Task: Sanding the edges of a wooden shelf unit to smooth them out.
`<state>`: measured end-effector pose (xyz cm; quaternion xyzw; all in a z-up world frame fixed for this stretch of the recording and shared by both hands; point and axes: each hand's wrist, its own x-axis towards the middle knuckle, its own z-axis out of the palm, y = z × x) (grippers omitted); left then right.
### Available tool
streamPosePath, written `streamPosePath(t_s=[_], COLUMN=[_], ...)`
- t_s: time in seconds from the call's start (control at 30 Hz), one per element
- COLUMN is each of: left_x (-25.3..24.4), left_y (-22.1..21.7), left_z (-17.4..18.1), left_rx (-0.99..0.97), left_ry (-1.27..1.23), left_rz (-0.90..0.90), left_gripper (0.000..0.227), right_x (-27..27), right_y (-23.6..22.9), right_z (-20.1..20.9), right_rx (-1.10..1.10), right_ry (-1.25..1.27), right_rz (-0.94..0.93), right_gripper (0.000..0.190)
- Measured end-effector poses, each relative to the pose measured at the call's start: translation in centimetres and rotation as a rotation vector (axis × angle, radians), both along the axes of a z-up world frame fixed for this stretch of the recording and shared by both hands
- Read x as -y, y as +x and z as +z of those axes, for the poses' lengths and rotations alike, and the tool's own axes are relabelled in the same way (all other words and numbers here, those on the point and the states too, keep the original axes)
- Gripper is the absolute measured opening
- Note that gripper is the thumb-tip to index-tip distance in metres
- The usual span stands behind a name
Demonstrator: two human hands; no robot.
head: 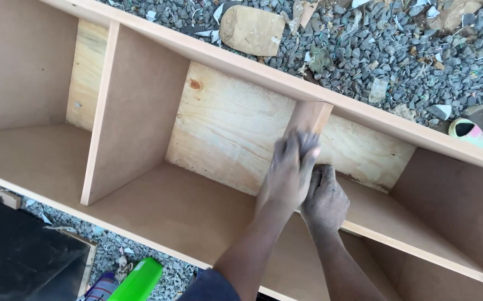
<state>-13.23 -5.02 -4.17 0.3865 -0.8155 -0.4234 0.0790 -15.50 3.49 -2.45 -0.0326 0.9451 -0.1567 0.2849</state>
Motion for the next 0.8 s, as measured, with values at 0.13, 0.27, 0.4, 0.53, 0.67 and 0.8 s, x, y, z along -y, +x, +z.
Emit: streamPosePath(t_s=[0.13, 0.27, 0.4, 0.53, 0.67, 0.8], left_x=[1.6, 3.1, 0.6, -1.9, -0.2, 2.7], left_y=[-5.7, -4.1, 5.3, 10.6, 5.6, -2.8], left_z=[-1.9, 0.8, 4.0, 3.6, 4.7, 0.3], left_rx=[0.061, 0.134, 0.227, 0.362, 0.336, 0.145], left_ry=[0.000, 0.367, 0.544, 0.572, 0.475, 0.447], left_rz=[-0.059, -0.098, -0.057, 0.075, 0.084, 0.058], left_gripper=[0.063, 0.073, 0.053, 0.071, 0.060, 0.071], right_x=[0.2, -0.2, -0.4, -1.0, -0.4, 0.3], right_y=[0.4, 0.9, 0.5, 1.4, 0.5, 0.5], right_z=[0.0, -0.8, -1.6, -2.7, -1.5, -0.6], right_rx=[-0.043, -0.052, -0.016, -0.095, -0.015, -0.091], right_ry=[-0.015, -0.062, -0.041, -0.080, -0.005, -0.096], right_rz=[0.017, 0.032, -0.003, 0.003, -0.019, -0.003], right_gripper=[0.020, 0.019, 0.026, 0.031, 0.025, 0.022])
